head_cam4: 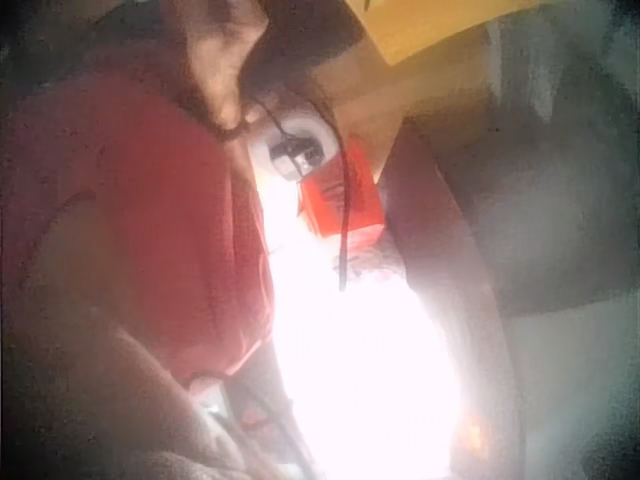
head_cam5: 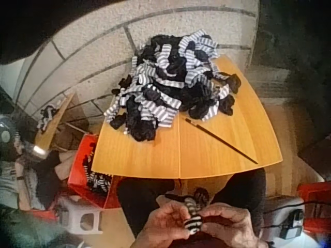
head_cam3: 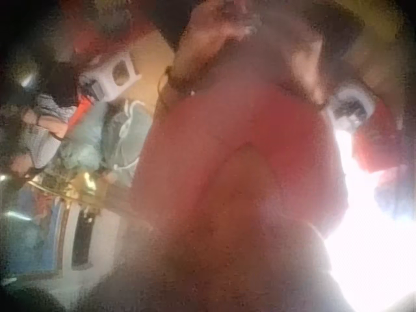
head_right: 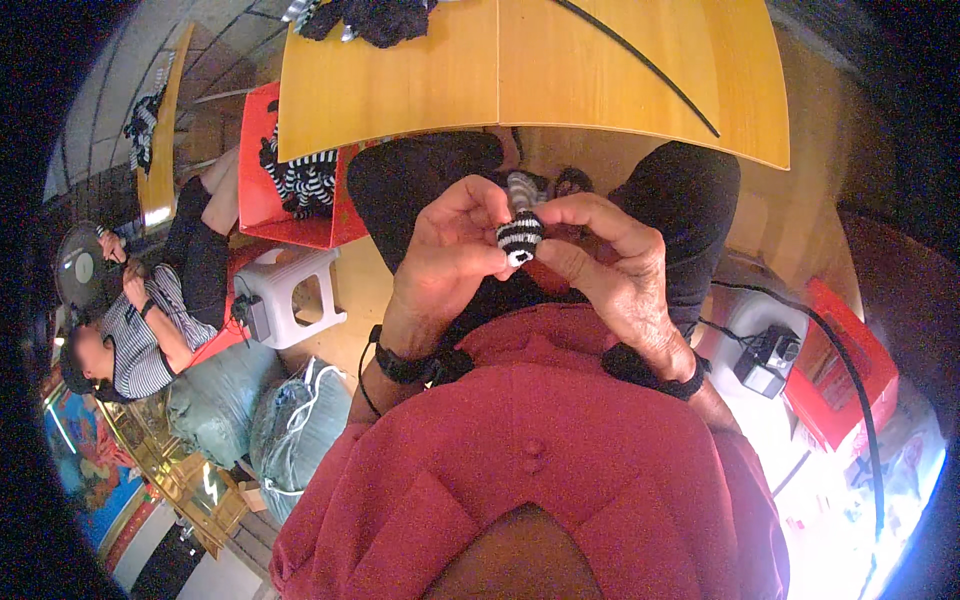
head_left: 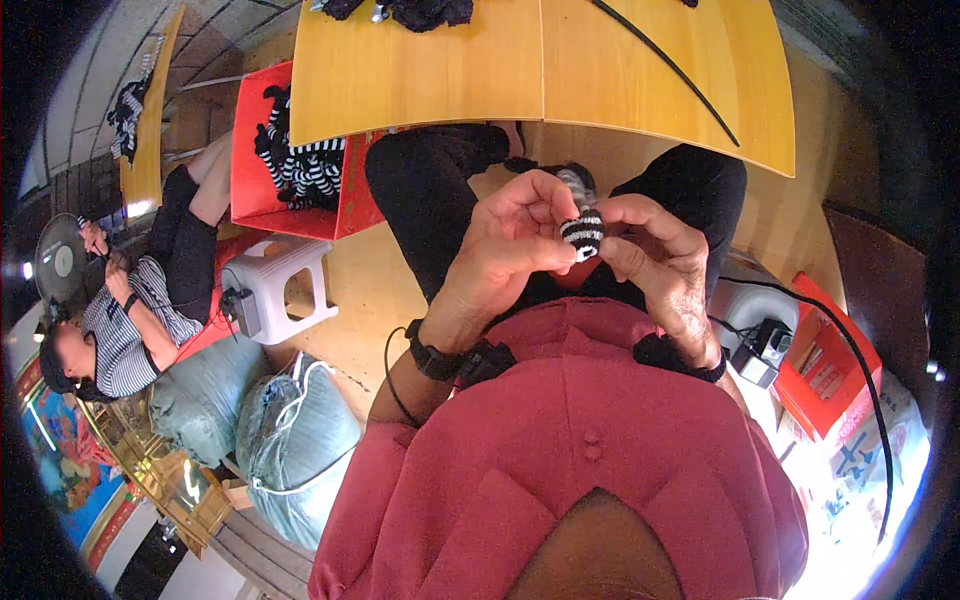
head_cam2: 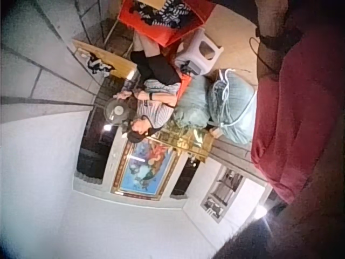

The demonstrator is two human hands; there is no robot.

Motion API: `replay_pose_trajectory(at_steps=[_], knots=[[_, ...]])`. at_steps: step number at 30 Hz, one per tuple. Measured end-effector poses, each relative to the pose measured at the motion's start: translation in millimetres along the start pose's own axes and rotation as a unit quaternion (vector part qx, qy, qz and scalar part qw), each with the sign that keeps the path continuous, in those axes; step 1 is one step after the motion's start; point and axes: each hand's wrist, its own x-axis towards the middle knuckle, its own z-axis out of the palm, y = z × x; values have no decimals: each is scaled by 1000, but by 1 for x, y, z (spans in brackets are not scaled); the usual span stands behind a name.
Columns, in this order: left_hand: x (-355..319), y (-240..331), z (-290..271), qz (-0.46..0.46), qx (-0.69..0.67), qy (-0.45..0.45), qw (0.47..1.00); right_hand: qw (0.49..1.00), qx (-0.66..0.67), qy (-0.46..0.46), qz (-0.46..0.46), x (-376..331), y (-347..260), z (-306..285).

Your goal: Turning small striped fabric tubes right-side out using a thin metal rod.

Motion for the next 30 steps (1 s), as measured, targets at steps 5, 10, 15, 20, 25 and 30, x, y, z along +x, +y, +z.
replay_pose_trajectory(at_steps=[5, 10, 15, 20, 25, 30], knots=[[0, 1, 5, 31, 41, 15, 999, 994, -41, 3, -99, 3, 4, -1], [-2, -4, 14, 78, 175, 70, 979, 994, -8, 79, -80, -1, 6, 5], [-4, -10, 17, 137, 271, 171, 937, 983, -92, 131, -85, -3, 10, 8], [4, -11, 20, 239, 418, 184, 857, 987, -76, 91, -110, -6, 6, 13], [4, -17, 24, 262, 381, 208, 862, 982, -89, 68, -152, -2, 13, 14], [2, -15, 24, 241, 370, 188, 877, 989, -73, 74, -104, -1, 16, 11]])
